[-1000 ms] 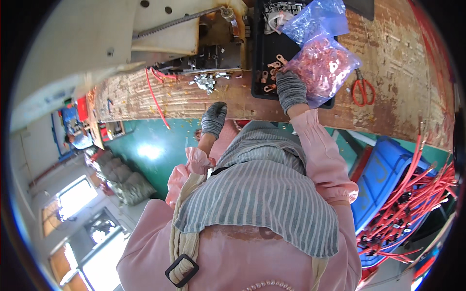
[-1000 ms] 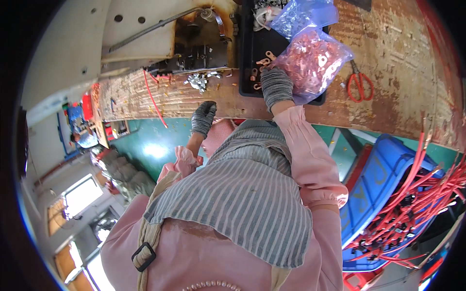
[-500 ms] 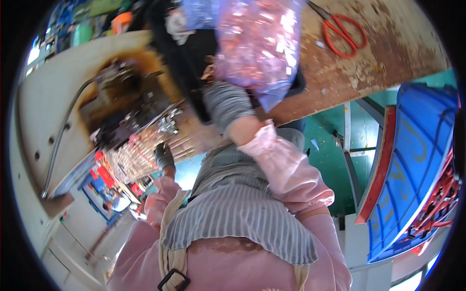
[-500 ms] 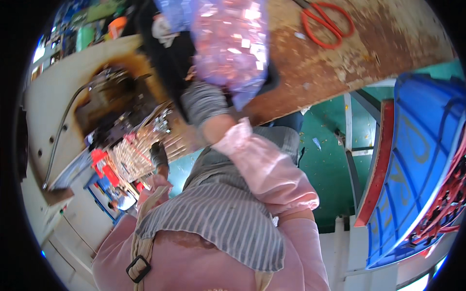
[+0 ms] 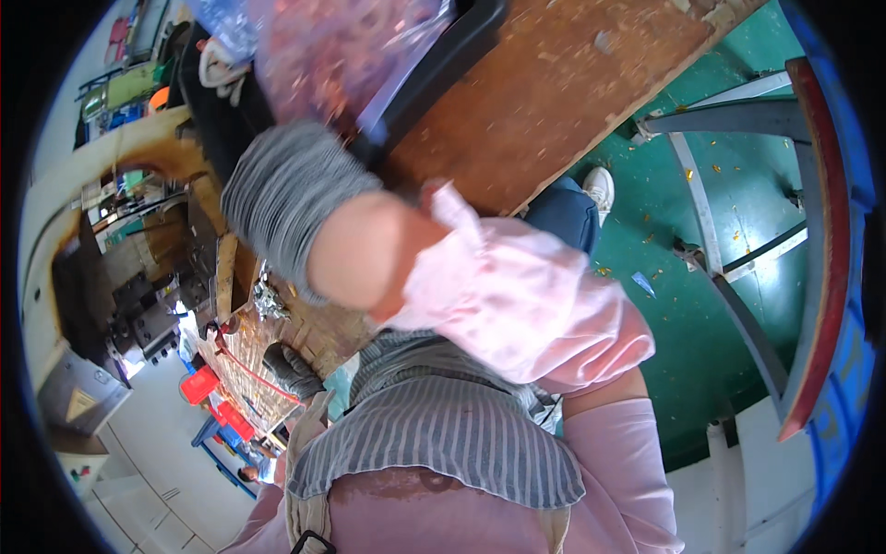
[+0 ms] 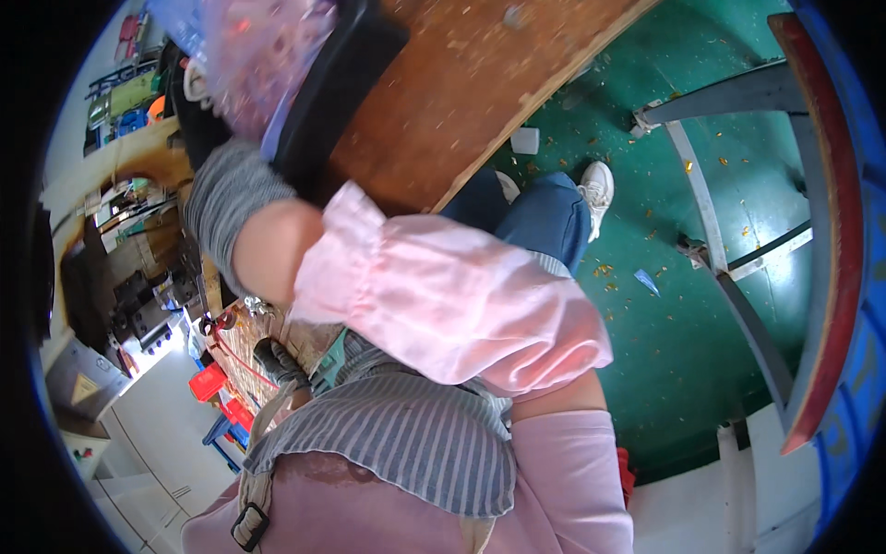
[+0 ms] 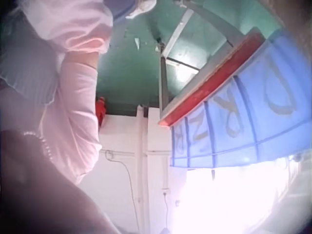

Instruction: The person is assembling electrical cables by attaching connectors and managing wires at a workbench.

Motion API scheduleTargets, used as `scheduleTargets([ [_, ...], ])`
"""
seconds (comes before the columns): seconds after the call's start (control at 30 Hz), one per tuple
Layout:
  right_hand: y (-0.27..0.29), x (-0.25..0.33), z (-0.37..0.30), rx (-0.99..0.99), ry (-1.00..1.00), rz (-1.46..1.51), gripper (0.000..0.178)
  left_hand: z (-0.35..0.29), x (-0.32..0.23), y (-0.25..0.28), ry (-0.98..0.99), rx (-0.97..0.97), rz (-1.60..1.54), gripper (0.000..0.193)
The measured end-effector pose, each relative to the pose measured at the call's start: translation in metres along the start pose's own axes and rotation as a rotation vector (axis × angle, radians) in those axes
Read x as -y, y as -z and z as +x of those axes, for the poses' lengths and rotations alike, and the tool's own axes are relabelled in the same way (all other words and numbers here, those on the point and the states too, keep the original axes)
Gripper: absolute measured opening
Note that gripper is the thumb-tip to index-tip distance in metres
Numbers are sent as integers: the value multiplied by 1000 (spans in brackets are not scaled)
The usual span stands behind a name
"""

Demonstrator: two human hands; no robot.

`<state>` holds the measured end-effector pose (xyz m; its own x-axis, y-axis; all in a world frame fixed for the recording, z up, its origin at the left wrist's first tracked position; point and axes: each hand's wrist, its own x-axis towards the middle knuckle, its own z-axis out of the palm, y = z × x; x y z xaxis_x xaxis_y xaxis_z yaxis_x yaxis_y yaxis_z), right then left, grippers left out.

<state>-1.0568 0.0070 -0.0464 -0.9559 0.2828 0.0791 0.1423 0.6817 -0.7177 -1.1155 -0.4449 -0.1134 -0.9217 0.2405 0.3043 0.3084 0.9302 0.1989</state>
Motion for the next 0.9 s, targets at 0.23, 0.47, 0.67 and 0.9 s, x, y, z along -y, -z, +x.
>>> scheduleTargets([
  [0.23,-16,9,-4,-196,219,-85,28,2,-1,-8,-112,34,-256,12],
  [0.47,-14,-28,25,-64,132,-96,18,-7,-19,15,-118,-215,-534,16],
  [0.67,-18,-44,36,-55,198,-80,21,-25,-21,31,-122,-165,-652,21],
  [0.9,8,-35,24,-73,88,-3,17,12,57,133,-433,105,-224,28],
])
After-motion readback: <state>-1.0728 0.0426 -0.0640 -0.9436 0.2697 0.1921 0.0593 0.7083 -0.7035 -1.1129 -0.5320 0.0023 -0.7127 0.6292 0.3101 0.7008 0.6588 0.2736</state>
